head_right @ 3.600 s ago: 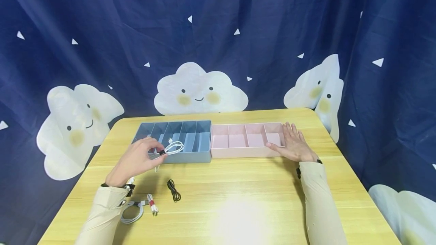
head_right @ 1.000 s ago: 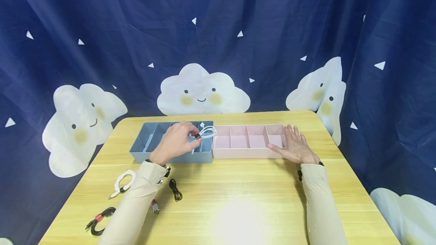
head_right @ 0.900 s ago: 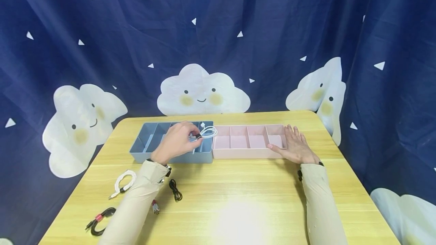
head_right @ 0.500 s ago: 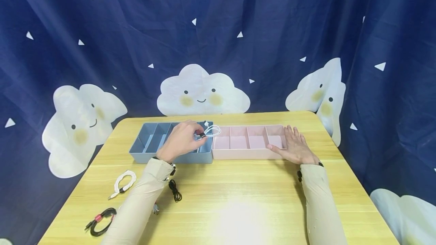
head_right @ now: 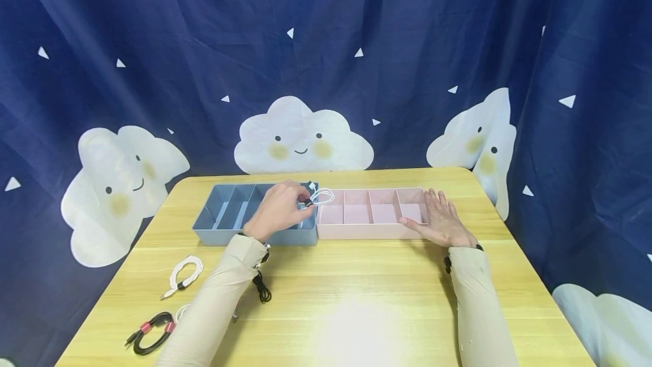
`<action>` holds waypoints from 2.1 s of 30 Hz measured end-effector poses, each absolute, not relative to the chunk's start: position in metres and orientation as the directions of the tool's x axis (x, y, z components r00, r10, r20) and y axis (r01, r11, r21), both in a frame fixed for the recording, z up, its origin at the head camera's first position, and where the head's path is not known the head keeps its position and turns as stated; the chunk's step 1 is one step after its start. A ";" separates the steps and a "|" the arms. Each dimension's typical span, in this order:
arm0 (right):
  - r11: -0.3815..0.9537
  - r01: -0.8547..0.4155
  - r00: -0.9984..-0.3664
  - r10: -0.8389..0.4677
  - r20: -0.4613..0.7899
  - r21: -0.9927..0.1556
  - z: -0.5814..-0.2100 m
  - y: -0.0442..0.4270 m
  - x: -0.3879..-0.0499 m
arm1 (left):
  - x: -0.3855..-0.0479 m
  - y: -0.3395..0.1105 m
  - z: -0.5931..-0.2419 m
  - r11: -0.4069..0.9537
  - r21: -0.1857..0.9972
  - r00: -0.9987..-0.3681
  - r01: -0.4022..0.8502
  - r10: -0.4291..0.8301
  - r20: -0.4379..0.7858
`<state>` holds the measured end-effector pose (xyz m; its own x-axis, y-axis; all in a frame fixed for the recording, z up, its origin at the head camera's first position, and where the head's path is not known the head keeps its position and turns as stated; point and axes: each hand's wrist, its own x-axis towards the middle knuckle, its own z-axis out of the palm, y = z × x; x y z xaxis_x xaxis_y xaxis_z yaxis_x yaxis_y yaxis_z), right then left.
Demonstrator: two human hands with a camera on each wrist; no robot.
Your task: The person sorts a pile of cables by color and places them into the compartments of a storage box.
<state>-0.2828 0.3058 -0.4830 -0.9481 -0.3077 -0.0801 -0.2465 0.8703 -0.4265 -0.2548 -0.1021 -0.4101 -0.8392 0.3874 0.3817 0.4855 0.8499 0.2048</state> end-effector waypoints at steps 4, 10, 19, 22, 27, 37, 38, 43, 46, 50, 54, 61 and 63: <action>0.868 -0.245 -0.949 -0.305 -0.074 -0.432 -0.483 0.306 -0.283 | -0.257 -0.100 -0.412 0.853 0.201 -0.838 0.481 0.380 0.391; 0.871 -0.243 -0.951 -0.301 -0.072 -0.428 -0.484 0.308 -0.285 | -0.261 -0.095 -0.412 0.857 0.203 -0.839 0.474 0.369 0.399; 0.874 -0.246 -0.951 -0.301 -0.070 -0.419 -0.485 0.307 -0.285 | -0.267 -0.085 -0.414 0.857 0.202 -0.838 0.475 0.370 0.401; 0.876 -0.247 -0.951 -0.302 -0.072 -0.413 -0.484 0.307 -0.285 | -0.268 -0.082 -0.416 0.862 0.205 -0.846 0.464 0.363 0.390; 0.873 -0.249 -0.950 -0.305 -0.072 -0.419 -0.484 0.306 -0.285 | -0.270 -0.079 -0.419 0.874 0.204 -0.859 0.442 0.346 0.377; 0.874 -0.249 -0.951 -0.301 -0.063 -0.416 -0.484 0.307 -0.284 | -0.277 -0.070 -0.423 0.880 0.207 -0.861 0.427 0.326 0.391; 0.875 -0.248 -0.951 -0.301 -0.065 -0.415 -0.485 0.306 -0.284 | -0.278 -0.069 -0.423 0.883 0.205 -0.862 0.423 0.323 0.391; 0.877 -0.247 -0.952 -0.299 -0.065 -0.413 -0.485 0.306 -0.284 | -0.280 -0.067 -0.427 0.890 0.196 -0.866 0.411 0.315 0.387; 0.873 -0.246 -0.952 -0.300 -0.066 -0.420 -0.485 0.306 -0.284 | -0.281 -0.066 -0.429 0.891 0.197 -0.869 0.408 0.312 0.385; 0.873 -0.242 -0.951 -0.300 -0.075 -0.425 -0.485 0.306 -0.284 | -0.282 -0.064 -0.430 0.898 0.187 -0.873 0.398 0.308 0.378; 0.873 -0.237 -0.952 -0.296 -0.076 -0.427 -0.485 0.307 -0.284 | -0.283 -0.061 -0.432 0.911 0.167 -0.878 0.377 0.294 0.378; 0.874 -0.231 -0.954 -0.291 -0.078 -0.427 -0.486 0.307 -0.284 | -0.285 -0.059 -0.437 0.920 0.169 -0.888 0.355 0.274 0.370; 0.875 -0.232 -0.953 -0.291 -0.080 -0.426 -0.485 0.308 -0.284 | -0.286 -0.058 -0.439 0.923 0.167 -0.892 0.348 0.271 0.363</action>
